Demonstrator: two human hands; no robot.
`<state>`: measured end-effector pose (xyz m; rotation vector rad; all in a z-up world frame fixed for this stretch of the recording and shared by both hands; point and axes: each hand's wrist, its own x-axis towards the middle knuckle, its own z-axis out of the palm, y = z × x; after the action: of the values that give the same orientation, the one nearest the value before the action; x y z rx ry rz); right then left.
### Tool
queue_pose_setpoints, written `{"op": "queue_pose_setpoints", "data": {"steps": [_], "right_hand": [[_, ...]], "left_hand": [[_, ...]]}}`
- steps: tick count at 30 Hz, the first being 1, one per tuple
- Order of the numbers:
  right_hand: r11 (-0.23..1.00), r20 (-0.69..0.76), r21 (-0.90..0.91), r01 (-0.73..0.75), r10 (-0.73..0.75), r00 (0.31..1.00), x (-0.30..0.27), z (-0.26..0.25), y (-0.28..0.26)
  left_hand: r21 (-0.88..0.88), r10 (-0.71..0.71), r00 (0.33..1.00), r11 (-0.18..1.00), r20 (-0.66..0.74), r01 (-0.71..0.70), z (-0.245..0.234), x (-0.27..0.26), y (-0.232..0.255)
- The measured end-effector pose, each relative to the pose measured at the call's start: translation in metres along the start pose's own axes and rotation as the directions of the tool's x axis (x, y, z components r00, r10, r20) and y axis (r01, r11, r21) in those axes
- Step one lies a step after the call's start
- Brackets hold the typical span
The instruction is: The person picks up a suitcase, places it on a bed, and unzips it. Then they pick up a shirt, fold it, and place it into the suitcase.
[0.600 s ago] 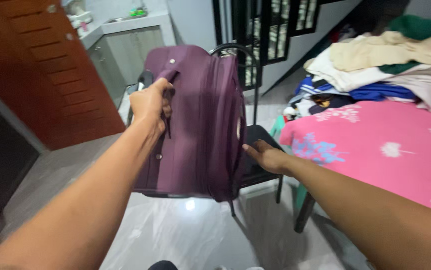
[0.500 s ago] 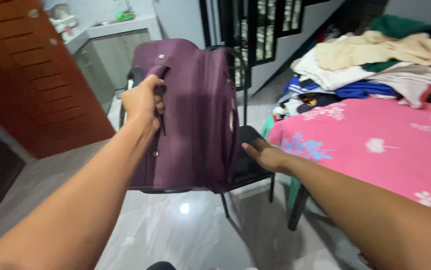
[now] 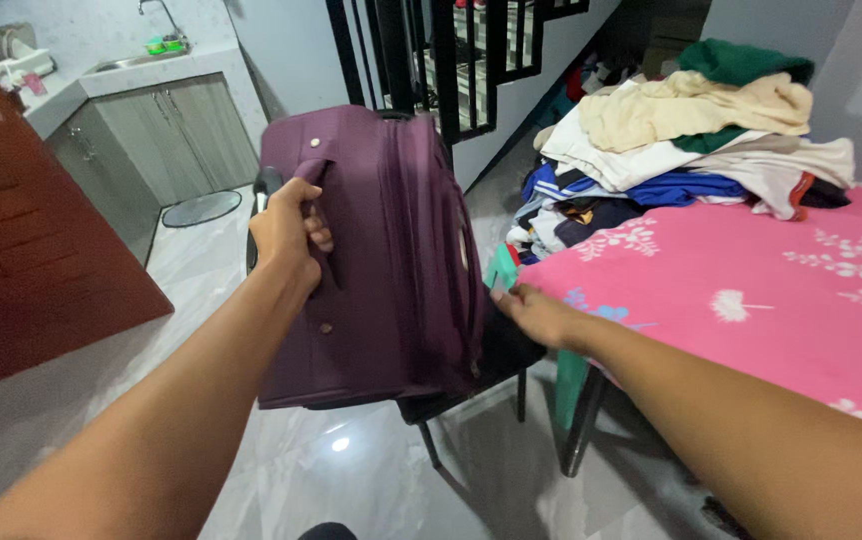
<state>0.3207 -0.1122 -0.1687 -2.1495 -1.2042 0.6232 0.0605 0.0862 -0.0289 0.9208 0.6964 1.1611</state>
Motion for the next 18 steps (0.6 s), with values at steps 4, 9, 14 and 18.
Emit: {"op": "queue_pose_setpoints", "data": {"steps": [4,9,14,18], "right_hand": [[0.995,-0.032,0.084,-0.06,0.062,0.998,0.045,-0.009,-0.001],[0.984,-0.268,-0.061,0.165,-0.175,0.947,0.104,-0.009,-0.01],[0.986,-0.23,-0.001,0.169,-0.165,0.959,0.126,0.011,-0.047],[0.918,-0.217,-0.053,0.393,-0.395,0.893,0.155,0.037,-0.08]], "left_hand": [[0.097,-0.042,0.996,0.995,0.075,0.035,-0.028,0.035,0.014],[0.351,0.069,0.993,0.931,0.099,-0.1,-0.097,0.07,0.032],[0.526,0.204,0.976,0.824,0.073,-0.212,-0.165,0.09,0.025],[0.672,0.294,0.956,0.706,0.012,-0.225,-0.188,0.091,0.021]]}}
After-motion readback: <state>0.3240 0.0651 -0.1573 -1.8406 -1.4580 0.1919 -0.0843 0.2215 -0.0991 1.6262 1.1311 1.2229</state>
